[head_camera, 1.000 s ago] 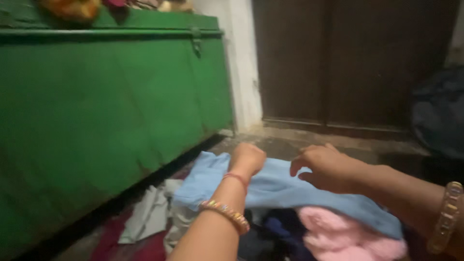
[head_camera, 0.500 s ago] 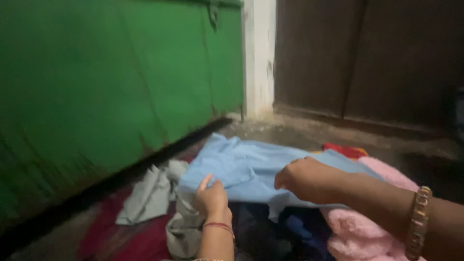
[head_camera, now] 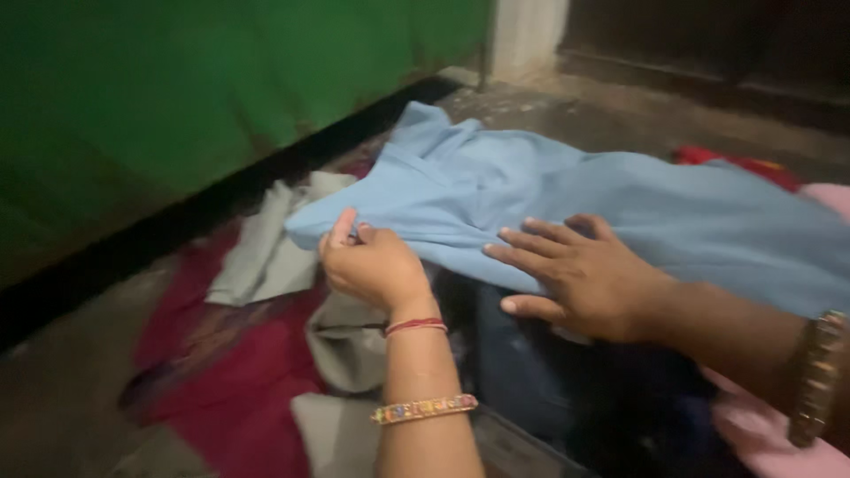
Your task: The person folds a light blue garment and a pink fluffy garment by hand. The blue garment is folded into a compact rectangle and placed into a black suitcase. The pink garment is folded and placed on top of the blue garment inside the suitcase.
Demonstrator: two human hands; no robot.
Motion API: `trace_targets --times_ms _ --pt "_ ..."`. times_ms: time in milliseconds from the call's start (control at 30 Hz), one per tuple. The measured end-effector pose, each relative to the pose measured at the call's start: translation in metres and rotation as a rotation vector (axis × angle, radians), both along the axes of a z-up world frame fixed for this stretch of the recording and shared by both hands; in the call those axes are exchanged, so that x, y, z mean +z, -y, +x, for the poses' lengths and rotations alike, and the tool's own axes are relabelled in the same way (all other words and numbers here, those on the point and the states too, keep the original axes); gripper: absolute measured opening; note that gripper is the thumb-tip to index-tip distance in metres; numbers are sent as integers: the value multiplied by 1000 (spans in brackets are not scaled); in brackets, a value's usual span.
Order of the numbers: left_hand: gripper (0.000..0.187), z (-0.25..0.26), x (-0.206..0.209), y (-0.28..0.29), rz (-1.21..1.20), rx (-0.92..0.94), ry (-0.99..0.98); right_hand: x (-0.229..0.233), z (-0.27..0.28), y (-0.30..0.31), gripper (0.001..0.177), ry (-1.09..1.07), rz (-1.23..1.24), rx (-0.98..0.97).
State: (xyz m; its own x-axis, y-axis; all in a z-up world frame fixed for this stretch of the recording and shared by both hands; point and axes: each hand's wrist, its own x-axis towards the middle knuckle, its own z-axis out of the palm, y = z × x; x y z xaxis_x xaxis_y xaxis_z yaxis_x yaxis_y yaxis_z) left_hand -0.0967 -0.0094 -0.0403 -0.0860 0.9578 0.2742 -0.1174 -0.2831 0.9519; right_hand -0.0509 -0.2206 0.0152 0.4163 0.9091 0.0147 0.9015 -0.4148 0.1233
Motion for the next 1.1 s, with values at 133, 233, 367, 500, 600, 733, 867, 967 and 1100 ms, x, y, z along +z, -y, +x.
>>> trace_targets --times_ms 133,233,367,500,600,733,867,967,1100 --pt "59 -16 11 -21 -18 61 -261 -5 -7 -19 68 47 -26 24" --pt "71 -20 15 -18 -97 -135 -551 -9 -11 -15 60 5 19 30" --pt "63 -22 37 3 149 -103 -710 4 -13 -8 65 -51 78 92" --pt "55 -34 56 39 68 -204 -956 19 -18 21 65 -55 196 1" --pt "42 -32 58 73 396 -187 -820 19 -16 54 58 77 250 -53" --pt "44 -11 40 119 823 -502 -512 -1 -9 102 58 162 240 -126" --pt "57 -5 5 135 745 -755 -750 -20 11 143 65 251 264 -162" --pt "57 0 -8 124 763 -764 -782 -22 26 177 66 436 229 -167" --pt "48 -5 -12 120 765 -763 -655 -24 28 206 62 181 166 -547"
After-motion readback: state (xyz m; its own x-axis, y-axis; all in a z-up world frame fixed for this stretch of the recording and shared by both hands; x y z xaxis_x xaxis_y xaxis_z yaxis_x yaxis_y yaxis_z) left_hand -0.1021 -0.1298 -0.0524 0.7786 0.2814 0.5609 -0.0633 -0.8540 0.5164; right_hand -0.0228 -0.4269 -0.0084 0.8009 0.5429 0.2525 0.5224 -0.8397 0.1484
